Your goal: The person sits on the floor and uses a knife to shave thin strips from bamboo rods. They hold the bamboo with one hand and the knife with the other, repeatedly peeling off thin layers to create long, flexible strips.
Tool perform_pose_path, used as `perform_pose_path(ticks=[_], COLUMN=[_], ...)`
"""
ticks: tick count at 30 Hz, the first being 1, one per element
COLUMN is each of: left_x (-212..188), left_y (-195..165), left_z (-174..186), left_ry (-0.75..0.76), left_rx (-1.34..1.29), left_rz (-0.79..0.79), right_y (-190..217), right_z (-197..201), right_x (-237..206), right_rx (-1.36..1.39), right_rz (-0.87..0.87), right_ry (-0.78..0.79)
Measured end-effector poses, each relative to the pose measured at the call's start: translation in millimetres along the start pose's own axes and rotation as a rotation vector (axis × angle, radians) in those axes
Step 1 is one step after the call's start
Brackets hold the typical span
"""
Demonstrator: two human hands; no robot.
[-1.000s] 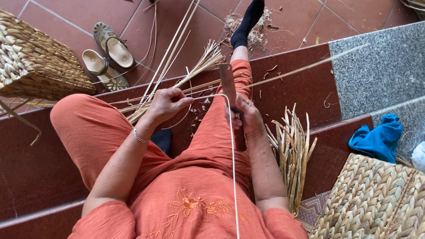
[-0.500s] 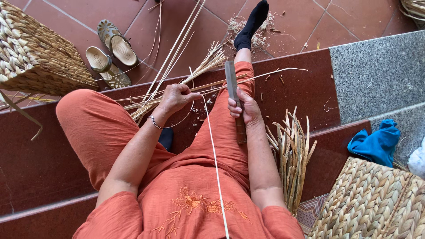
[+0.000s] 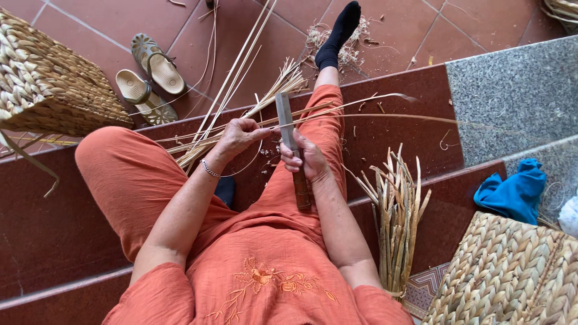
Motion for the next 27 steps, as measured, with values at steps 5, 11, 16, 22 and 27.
perform_pose_path(ticks=[5, 11, 16, 22, 27], left_x=[0, -5, 10, 27, 24], left_y=[2, -47, -59, -21, -20], left_z=[-5, 7, -20, -11, -4], left_ry=[0.017, -0.184, 0.087, 0.297, 0.191], left_rx=[-0.103, 0.673, 0.808, 0.507, 0.332], left_rz=[0.032, -0.51, -0.652, -0.21, -0.308], right_y=[-5, -14, -23, -35, -39], right_z=[-2, 11, 15, 17, 12], right_x=[4, 10, 19, 26, 32], right_rx=[0.029, 0.021, -0.166, -0.222, -0.278], right_rz=[-0.032, -0.125, -0.214, -0.274, -0.303], right_ry=[0.032, -0.205, -0.297, -0.316, -0.198])
Point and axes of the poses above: each hand's wrist, its own x-axis towards the middle knuckle, its own z-axis out of the back of the hand, y = z × x, the point moved 7 cm from there along x, towards the middle knuckle, and after that the axes turned 15 degrees about -z, right-handed, at the moved point
